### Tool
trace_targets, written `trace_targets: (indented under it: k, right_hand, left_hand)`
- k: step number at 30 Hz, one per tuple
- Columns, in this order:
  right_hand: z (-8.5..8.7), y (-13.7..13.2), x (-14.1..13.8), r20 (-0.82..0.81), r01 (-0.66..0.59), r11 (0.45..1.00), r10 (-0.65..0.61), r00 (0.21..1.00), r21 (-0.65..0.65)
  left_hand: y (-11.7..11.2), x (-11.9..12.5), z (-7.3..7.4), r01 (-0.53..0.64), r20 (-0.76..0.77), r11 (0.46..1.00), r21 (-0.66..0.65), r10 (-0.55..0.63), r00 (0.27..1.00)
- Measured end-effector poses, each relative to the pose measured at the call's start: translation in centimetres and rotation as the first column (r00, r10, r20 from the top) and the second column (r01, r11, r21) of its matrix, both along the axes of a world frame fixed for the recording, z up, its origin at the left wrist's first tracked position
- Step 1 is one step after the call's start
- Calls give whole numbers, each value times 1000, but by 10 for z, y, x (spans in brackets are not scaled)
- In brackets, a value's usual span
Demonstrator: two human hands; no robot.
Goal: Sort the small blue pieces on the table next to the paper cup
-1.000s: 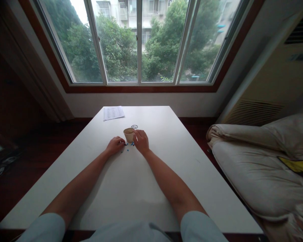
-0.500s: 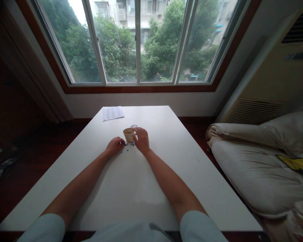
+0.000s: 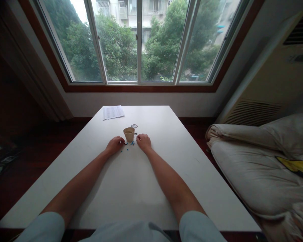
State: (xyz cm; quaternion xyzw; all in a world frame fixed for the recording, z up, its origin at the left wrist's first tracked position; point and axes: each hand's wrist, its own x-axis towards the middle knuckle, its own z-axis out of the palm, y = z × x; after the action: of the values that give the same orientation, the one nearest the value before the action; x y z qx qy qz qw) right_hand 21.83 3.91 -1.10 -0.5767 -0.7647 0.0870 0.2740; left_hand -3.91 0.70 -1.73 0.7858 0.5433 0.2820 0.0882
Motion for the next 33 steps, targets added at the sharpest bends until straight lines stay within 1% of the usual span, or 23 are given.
trace_targets:
  k: [11,19,26,33]
  right_hand:
    - [-1,0,1,0,-114,993,114,994,-7]
    - [-2,2,-1,0,-115,993,115,993,-10]
    - [-1,1,-1,-16,-117,993,117,993,-23]
    - [-2,1,-1,-7,-114,993,114,993,-18]
  left_hand:
    - [-2,2,2,-14,30,1000,-18,15,999]
    - [-3,3,4,-43,14,999,-23,43,999]
    - [-4,3,3,-52,15,998,-20,53,999]
    - [-4,3,3,-88,-11,996,-18,88,996]
